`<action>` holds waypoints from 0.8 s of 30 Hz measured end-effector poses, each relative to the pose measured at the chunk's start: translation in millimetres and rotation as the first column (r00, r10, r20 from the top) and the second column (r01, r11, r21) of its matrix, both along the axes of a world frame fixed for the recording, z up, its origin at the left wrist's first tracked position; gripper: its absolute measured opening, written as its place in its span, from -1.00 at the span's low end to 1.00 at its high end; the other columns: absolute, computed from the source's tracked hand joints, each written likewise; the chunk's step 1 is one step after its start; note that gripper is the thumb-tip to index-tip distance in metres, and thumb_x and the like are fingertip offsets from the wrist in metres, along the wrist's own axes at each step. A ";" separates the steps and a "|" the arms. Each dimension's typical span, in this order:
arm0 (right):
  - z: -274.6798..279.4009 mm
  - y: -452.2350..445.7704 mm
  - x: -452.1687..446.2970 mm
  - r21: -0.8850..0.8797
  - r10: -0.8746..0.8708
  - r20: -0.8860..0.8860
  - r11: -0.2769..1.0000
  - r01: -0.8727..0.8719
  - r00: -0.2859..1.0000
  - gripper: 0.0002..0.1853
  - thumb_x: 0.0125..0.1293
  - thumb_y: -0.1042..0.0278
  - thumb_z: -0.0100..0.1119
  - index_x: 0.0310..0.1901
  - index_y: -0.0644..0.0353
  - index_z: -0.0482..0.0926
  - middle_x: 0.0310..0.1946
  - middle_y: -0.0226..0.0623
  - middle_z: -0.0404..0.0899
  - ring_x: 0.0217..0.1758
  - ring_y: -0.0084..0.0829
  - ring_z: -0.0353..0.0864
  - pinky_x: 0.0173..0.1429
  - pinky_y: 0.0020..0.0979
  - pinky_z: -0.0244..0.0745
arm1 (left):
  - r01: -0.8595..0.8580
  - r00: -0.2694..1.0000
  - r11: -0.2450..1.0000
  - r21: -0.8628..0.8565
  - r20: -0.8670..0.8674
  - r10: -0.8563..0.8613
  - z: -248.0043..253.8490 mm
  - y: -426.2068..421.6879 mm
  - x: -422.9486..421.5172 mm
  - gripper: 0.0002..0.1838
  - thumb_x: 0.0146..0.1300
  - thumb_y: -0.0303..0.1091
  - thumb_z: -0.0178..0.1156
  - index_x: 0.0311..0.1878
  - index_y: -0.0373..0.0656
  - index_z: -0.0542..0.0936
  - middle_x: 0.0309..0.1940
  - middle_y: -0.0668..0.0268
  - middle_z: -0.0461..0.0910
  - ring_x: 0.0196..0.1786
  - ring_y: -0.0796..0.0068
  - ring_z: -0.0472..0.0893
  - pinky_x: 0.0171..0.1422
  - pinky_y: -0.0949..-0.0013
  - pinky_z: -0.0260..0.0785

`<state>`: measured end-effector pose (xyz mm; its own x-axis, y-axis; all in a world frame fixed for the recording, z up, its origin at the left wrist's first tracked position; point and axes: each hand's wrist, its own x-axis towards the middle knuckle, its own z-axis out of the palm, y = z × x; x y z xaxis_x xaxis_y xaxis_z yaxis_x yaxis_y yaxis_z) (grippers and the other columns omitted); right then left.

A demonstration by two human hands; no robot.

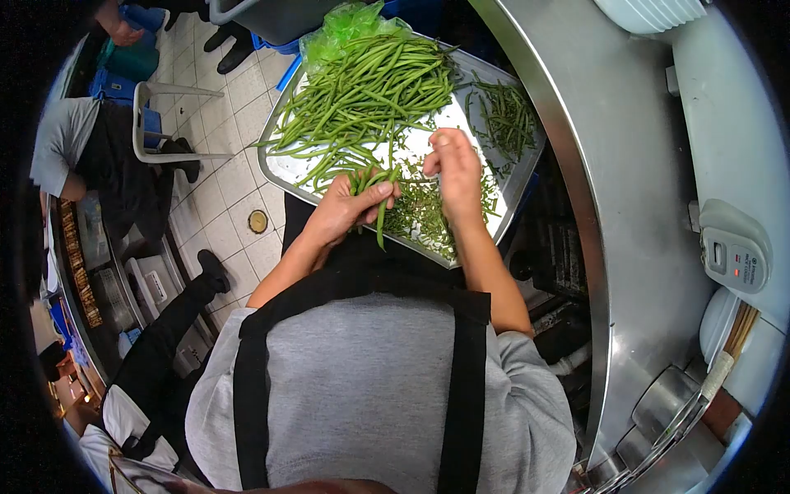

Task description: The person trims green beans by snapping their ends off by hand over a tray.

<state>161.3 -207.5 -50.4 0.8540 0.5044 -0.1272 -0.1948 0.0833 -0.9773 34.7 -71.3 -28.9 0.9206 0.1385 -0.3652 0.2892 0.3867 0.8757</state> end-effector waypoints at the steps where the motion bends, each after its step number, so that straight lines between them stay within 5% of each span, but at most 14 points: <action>1: 1.3 -3.2 5.4 0.013 0.027 -0.013 1.000 -0.027 1.000 -0.82 0.45 0.31 -0.07 -0.13 0.21 0.47 -0.40 -0.47 0.44 -0.48 -0.66 0.39 -0.36 -0.60 0.29 | -0.012 1.000 1.000 -0.014 -0.001 0.012 0.6 -0.4 -0.7 -0.76 0.34 -0.21 0.15 -0.19 -0.20 0.61 -0.49 0.46 0.53 -0.59 0.75 0.36 -0.57 0.65 0.12; 5: 16.0 -13.5 -5.4 -0.149 0.334 0.038 0.934 -0.326 0.942 -0.79 0.40 0.42 -0.03 -0.02 0.26 0.51 -0.40 -0.45 0.46 -0.47 -0.66 0.40 -0.34 -0.62 0.33 | -0.210 0.960 0.962 -0.174 0.151 0.237 -5.5 12.0 -1.7 -0.69 0.39 -0.21 0.07 -0.01 -0.27 0.50 -0.36 0.36 0.56 -0.51 0.70 0.45 -0.56 0.64 0.15; 8: 21.4 -15.7 -22.7 -0.307 0.470 0.128 0.856 -0.416 0.873 -0.86 0.32 0.48 0.09 -0.17 0.28 0.62 -0.41 -0.41 0.51 -0.46 -0.63 0.44 -0.34 -0.59 0.36 | -0.328 0.908 0.916 -0.231 0.190 0.374 -4.1 16.2 -1.7 -0.68 0.39 -0.20 0.07 -0.01 -0.29 0.50 -0.34 0.31 0.56 -0.49 0.68 0.45 -0.57 0.64 0.15; 11: 31.5 -12.3 -36.7 -0.381 0.466 0.352 0.863 -0.331 0.812 -0.89 0.22 0.45 0.21 -0.24 0.25 0.63 -0.50 -0.33 0.47 -0.53 -0.53 0.44 -0.39 -0.47 0.37 | -0.372 0.884 0.899 -0.231 0.208 0.419 -5.3 16.5 -3.7 -0.69 0.38 -0.23 0.07 0.00 -0.29 0.48 -0.32 0.26 0.54 -0.47 0.62 0.45 -0.57 0.60 0.16; 15: 31.2 -10.9 -41.4 -0.467 0.485 0.444 0.843 -0.268 0.753 -0.87 0.17 0.49 0.25 -0.25 0.32 0.61 -0.46 -0.31 0.53 -0.50 -0.49 0.49 -0.40 -0.48 0.37 | -0.379 0.871 0.893 -0.244 0.232 0.433 -8.7 14.5 -4.8 -0.69 0.38 -0.24 0.06 0.01 -0.29 0.47 -0.28 0.24 0.53 -0.46 0.58 0.45 -0.55 0.58 0.18; 21: 29.8 -9.4 -40.5 -0.443 0.412 0.419 0.870 -0.214 0.809 -0.89 0.15 0.50 0.20 -0.27 0.27 0.61 -0.55 -0.28 0.46 -0.58 -0.43 0.43 -0.44 -0.41 0.36 | -0.384 0.843 0.878 -0.285 0.279 0.460 -2.0 11.1 -6.8 -0.75 0.37 -0.26 0.09 -0.07 -0.27 0.49 -0.27 0.24 0.55 -0.42 0.62 0.47 -0.50 0.60 0.18; 24: 14.8 -9.3 -35.0 -0.430 0.347 0.409 0.889 -0.158 0.844 -0.90 0.20 0.49 0.15 -0.28 0.29 0.60 -0.60 -0.37 0.44 -0.59 -0.55 0.39 -0.47 -0.50 0.31 | -0.350 0.838 0.906 -0.238 0.353 0.416 -1.6 8.2 -7.8 -0.77 0.37 -0.27 0.09 -0.10 -0.27 0.49 -0.28 0.25 0.55 -0.42 0.62 0.47 -0.49 0.60 0.19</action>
<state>126.3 -216.9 -35.5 0.7063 0.7073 0.0303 0.3241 -0.2850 -0.9021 26.9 -63.1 -30.5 0.8760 0.4808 -0.0380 -0.2599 0.5370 0.8026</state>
